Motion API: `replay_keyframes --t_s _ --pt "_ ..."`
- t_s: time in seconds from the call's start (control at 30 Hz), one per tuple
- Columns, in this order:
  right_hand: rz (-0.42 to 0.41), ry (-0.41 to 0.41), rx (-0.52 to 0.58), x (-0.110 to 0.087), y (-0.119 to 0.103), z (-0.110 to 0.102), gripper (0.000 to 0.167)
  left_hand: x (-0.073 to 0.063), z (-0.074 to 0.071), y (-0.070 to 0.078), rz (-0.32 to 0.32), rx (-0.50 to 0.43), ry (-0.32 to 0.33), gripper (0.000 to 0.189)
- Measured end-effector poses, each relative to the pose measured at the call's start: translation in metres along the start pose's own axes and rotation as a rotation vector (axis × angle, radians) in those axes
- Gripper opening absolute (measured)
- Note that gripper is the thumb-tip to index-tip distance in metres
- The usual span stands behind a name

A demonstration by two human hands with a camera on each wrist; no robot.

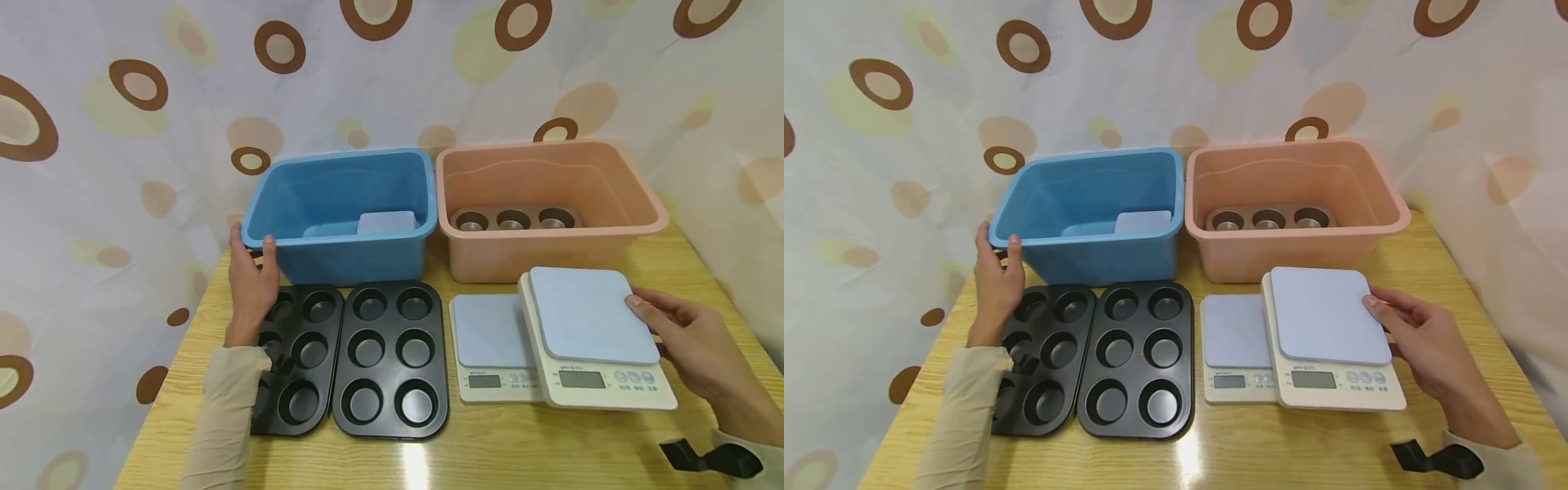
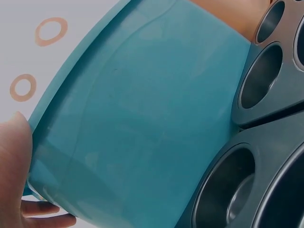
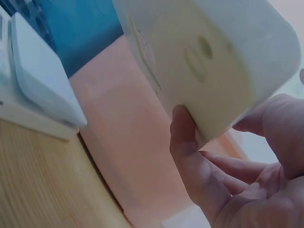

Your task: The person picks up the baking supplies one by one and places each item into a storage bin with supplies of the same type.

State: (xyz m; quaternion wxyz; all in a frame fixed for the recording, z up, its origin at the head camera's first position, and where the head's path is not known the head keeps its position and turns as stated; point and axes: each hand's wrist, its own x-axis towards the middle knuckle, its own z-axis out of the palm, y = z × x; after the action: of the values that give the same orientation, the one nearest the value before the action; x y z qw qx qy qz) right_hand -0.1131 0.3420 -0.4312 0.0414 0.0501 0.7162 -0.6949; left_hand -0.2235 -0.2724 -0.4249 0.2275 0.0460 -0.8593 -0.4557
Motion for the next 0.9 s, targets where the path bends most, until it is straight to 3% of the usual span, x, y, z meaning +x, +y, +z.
replay_keyframes --t_s 0.4,0.9 --pt "0.002 -0.017 0.141 -0.002 -0.016 0.015 0.033 0.000 0.001 0.000 0.018 -0.013 -0.008 0.074" --pt "-0.072 0.000 0.183 0.003 -0.034 0.034 0.032 0.001 0.002 0.001 0.021 -0.001 -0.003 0.073"
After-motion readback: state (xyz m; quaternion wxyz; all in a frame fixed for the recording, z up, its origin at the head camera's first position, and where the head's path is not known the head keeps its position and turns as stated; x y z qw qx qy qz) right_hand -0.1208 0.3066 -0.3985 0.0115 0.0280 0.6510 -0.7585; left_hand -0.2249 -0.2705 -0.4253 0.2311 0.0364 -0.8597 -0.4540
